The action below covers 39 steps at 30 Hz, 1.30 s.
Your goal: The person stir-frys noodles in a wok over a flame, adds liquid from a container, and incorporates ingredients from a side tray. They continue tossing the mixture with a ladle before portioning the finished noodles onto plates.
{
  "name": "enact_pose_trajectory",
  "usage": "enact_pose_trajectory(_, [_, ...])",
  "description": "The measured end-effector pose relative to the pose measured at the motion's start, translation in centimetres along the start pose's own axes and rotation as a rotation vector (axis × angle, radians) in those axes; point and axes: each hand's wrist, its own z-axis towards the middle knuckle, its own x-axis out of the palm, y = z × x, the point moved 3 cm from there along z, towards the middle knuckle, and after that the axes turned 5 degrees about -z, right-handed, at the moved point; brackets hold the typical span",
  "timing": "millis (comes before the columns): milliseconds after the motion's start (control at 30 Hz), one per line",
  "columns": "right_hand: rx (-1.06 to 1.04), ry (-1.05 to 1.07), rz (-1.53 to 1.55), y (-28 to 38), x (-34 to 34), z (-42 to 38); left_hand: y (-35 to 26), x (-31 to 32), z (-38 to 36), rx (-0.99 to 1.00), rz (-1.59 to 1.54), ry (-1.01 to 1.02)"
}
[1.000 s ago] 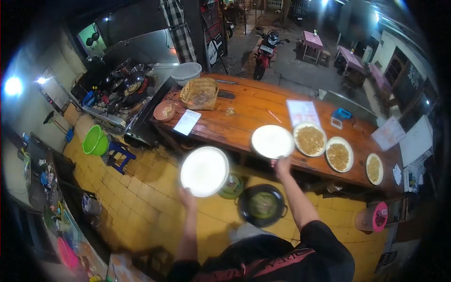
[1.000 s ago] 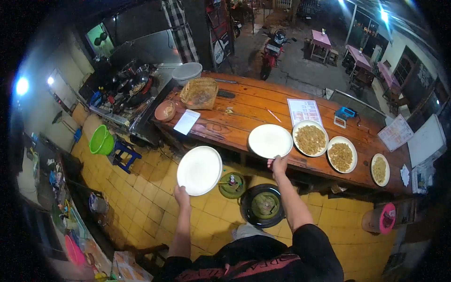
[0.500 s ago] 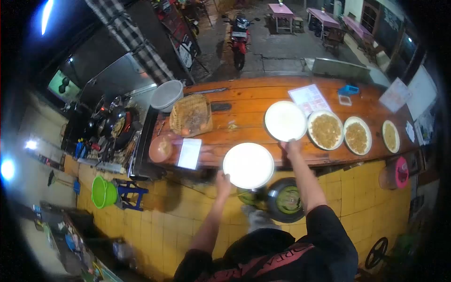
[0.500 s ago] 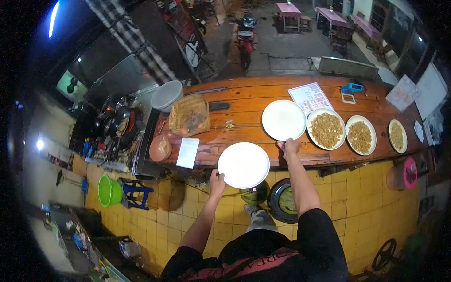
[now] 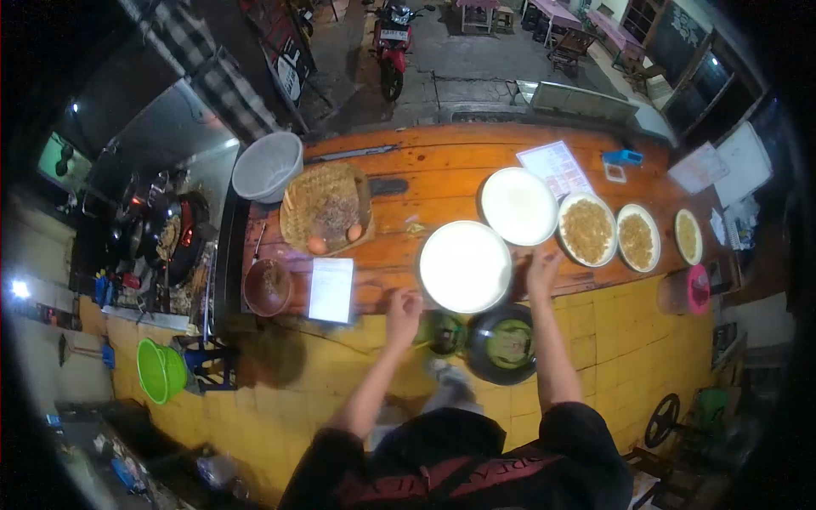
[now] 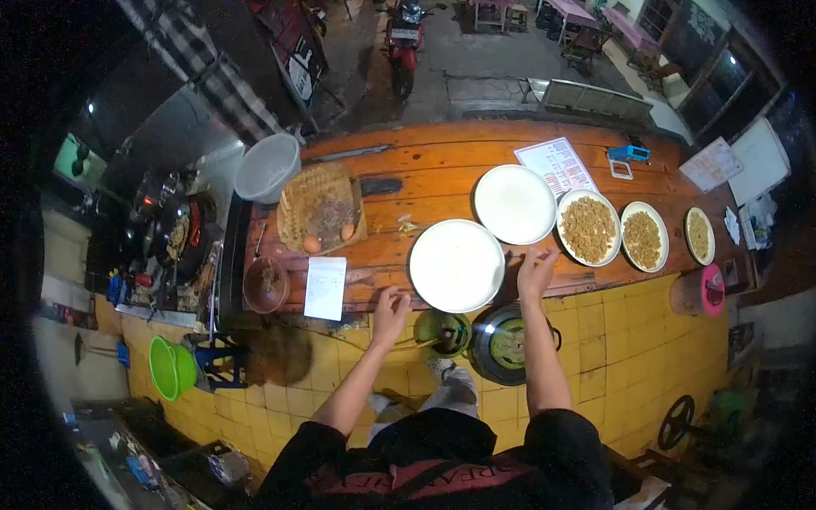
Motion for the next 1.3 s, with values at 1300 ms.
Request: enact_pose_trajectory(1300, [0.741, 1.853, 0.489, 59.2, 46.5, -73.9, 25.6, -96.1, 9.6, -0.020, 0.034, -0.487])
